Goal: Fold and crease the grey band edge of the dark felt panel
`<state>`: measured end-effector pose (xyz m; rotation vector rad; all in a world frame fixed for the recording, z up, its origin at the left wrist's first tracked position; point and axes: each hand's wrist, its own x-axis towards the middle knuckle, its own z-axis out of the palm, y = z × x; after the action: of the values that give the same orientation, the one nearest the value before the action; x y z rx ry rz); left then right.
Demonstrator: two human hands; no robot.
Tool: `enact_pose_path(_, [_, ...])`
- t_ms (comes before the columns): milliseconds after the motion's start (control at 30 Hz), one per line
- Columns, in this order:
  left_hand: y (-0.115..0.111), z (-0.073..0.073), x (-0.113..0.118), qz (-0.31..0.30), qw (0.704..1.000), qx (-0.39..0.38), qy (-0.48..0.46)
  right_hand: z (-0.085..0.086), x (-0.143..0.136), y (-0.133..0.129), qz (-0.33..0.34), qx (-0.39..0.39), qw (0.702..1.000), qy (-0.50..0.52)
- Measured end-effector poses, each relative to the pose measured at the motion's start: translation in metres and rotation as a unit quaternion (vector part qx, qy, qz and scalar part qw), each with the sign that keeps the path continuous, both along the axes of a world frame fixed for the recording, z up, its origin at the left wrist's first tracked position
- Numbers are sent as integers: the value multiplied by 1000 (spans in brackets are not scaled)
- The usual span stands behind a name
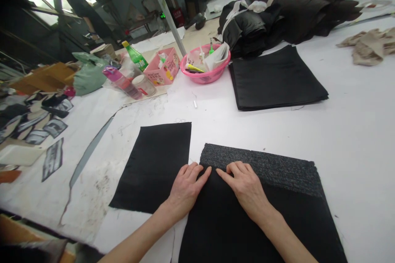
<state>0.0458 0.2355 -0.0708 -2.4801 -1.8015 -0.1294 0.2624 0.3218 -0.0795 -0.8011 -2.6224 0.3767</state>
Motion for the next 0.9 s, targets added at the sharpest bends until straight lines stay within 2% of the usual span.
enact_pose_path(233, [3,-4,5,-66,997,26,28,2,-1,1,0,11,1000,-9])
enact_pose_path(433, [5,1,4,-71,997,10,14,4,4,3,-2,2,1000,3])
enact_pose_path(900, [12,10,7,-77,996,-39,16,7,42,5,-2,11,1000,-13])
